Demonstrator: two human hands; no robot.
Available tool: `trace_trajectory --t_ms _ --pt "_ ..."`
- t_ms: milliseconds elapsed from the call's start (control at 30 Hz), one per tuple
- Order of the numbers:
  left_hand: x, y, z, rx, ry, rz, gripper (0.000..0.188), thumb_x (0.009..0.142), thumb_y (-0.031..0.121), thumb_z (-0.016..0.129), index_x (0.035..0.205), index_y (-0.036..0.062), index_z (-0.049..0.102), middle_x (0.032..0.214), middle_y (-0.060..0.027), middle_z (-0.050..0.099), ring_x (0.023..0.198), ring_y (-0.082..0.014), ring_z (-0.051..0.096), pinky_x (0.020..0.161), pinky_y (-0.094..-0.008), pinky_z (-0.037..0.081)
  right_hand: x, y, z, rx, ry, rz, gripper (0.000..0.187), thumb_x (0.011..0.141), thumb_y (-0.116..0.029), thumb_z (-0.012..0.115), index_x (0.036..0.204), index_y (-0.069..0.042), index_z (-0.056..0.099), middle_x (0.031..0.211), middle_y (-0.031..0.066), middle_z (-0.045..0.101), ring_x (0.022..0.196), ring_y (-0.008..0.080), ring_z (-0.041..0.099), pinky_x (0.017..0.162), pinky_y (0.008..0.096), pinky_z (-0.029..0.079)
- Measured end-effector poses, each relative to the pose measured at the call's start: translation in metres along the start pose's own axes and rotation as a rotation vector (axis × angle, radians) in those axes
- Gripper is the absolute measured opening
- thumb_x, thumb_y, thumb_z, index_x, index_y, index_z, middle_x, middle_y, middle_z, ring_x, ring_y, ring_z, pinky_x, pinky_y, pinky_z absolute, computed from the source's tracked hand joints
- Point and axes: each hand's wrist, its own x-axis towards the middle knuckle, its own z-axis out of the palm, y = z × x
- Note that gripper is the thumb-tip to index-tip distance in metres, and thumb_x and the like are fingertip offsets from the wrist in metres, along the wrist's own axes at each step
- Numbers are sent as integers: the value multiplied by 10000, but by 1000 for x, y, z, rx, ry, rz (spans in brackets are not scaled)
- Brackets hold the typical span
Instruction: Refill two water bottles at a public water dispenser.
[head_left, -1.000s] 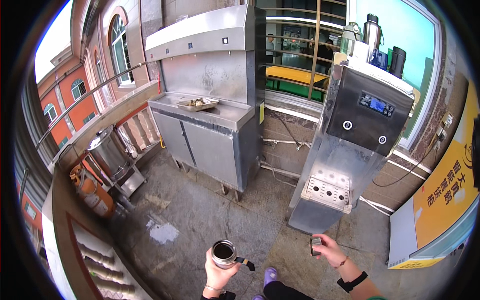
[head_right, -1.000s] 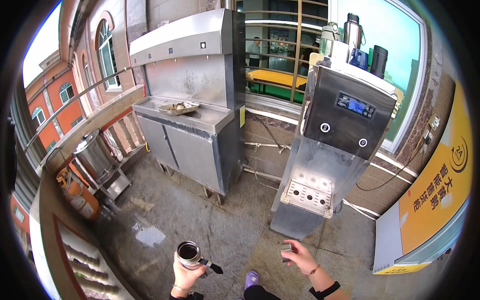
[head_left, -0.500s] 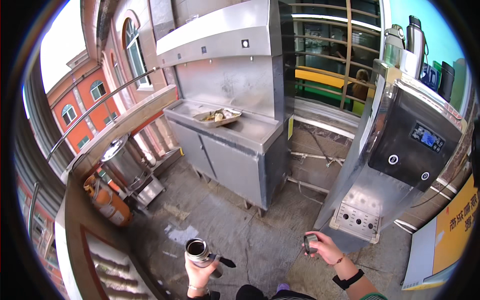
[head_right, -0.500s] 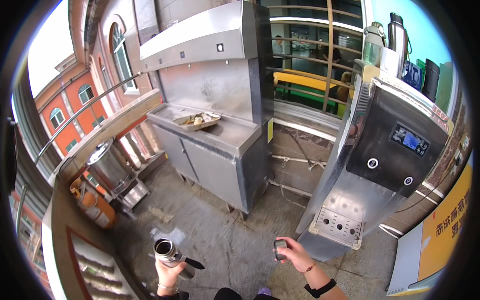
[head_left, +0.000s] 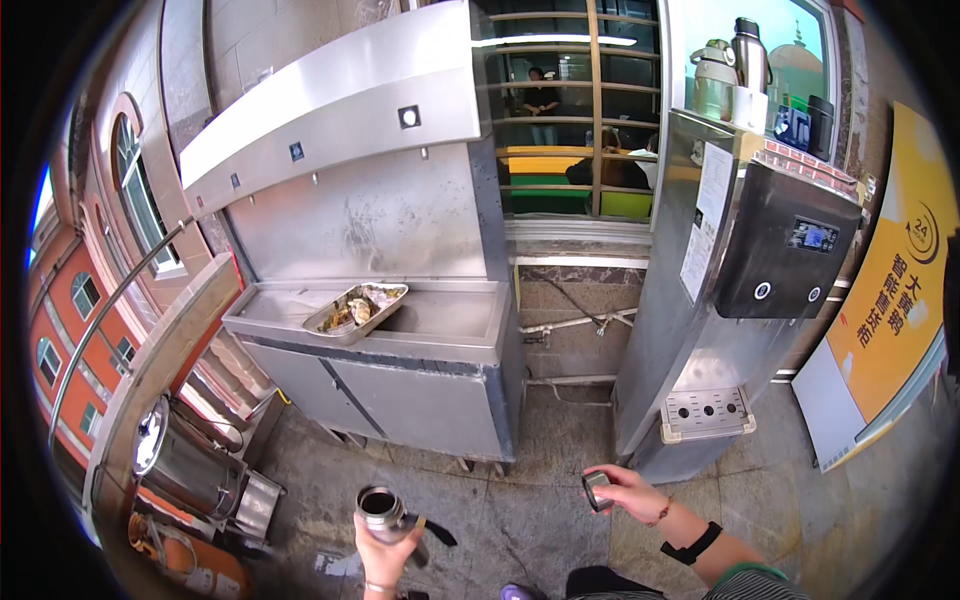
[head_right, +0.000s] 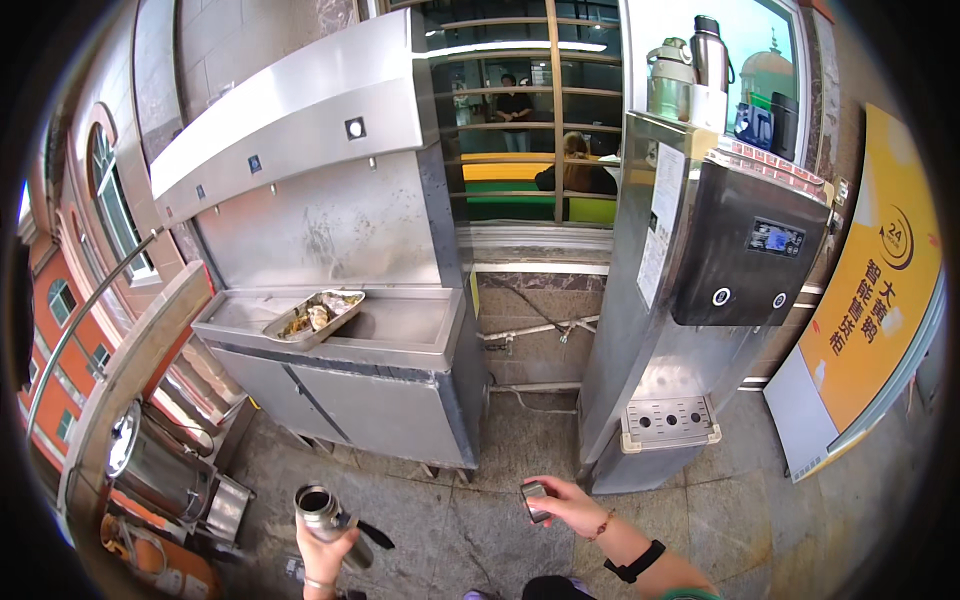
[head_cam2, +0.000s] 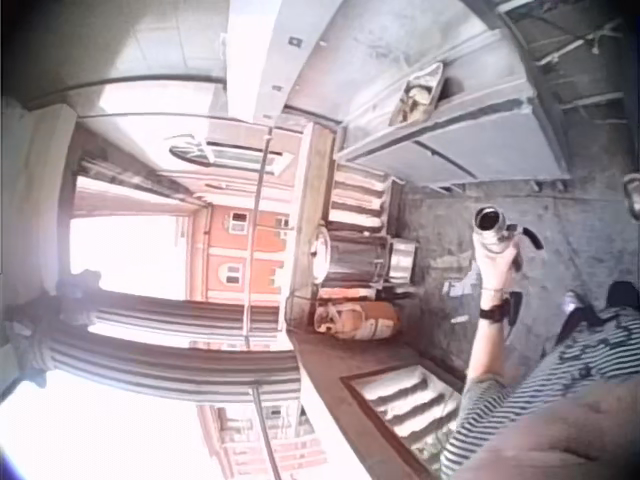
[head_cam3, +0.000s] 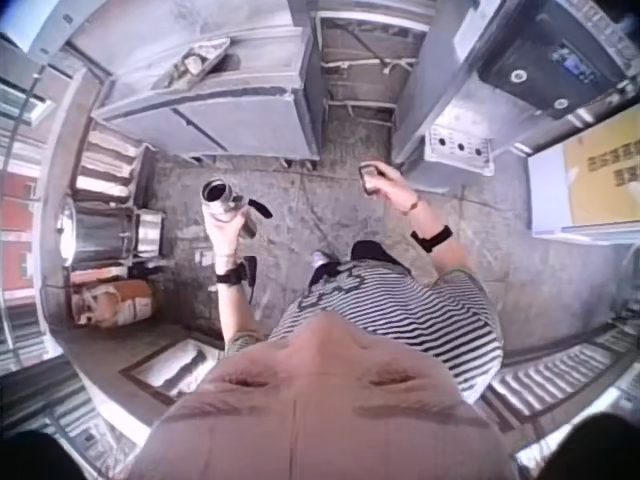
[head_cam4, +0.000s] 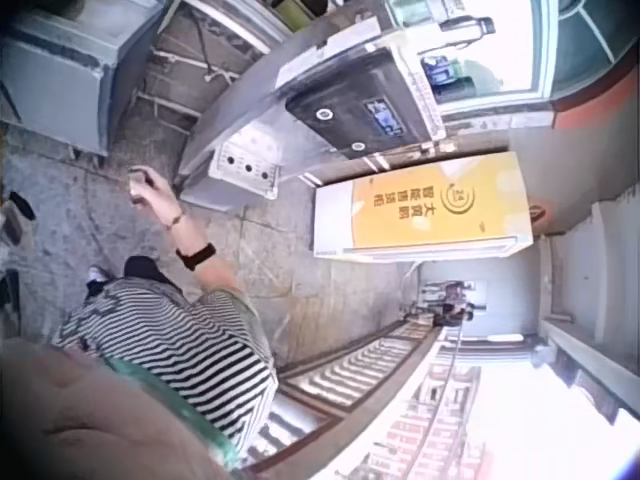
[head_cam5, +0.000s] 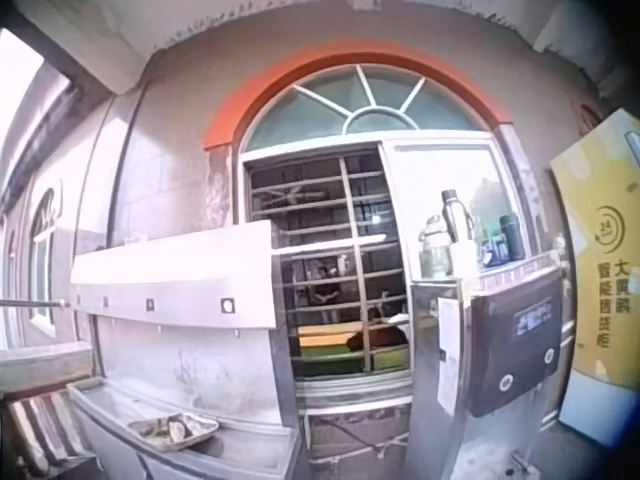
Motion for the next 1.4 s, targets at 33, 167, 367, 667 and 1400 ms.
trace_trajectory --t_ms 33,167,367,667,1400 --pt "19 -3 -3 64 -41 13 624 573 74 830 1078 26 466 937 -52 584 813 -141 561 755 -300 486 -2 2 5 -5 25 -40 436 878 -214 623 1256 -48 484 967 31 605 803 104 607 588 218 475" --pt "84 -10 -3 14 -160 17 620 573 121 835 1070 13 479 956 -75 607 851 -146 574 768 -302 492 -11 11 13 117 197 -54 403 861 -171 628 1221 -33 507 952 62 622 755 148 628 598 250 494" --pt "181 -29 7 96 -305 93 730 567 193 843 1161 -9 469 1011 -100 622 905 -167 593 803 -308 488 -4 22 15 199 306 -95 408 849 -170 610 1216 -31 498 925 95 642 737 187 636 592 270 488" --pt "307 -45 35 226 -452 -23 659 533 239 849 1027 -37 512 925 -99 622 849 -173 591 782 -309 488 85 39 18 293 301 -57 386 839 -156 609 1192 -34 513 868 73 630 697 190 637 552 283 481" --pt "438 -26 61 207 -715 -395 438 572 182 833 909 10 612 801 -48 629 709 -143 582 642 -276 485 163 0 63 337 452 -175 407 837 -163 608 1200 -12 500 856 95 636 681 199 637 531 285 466"
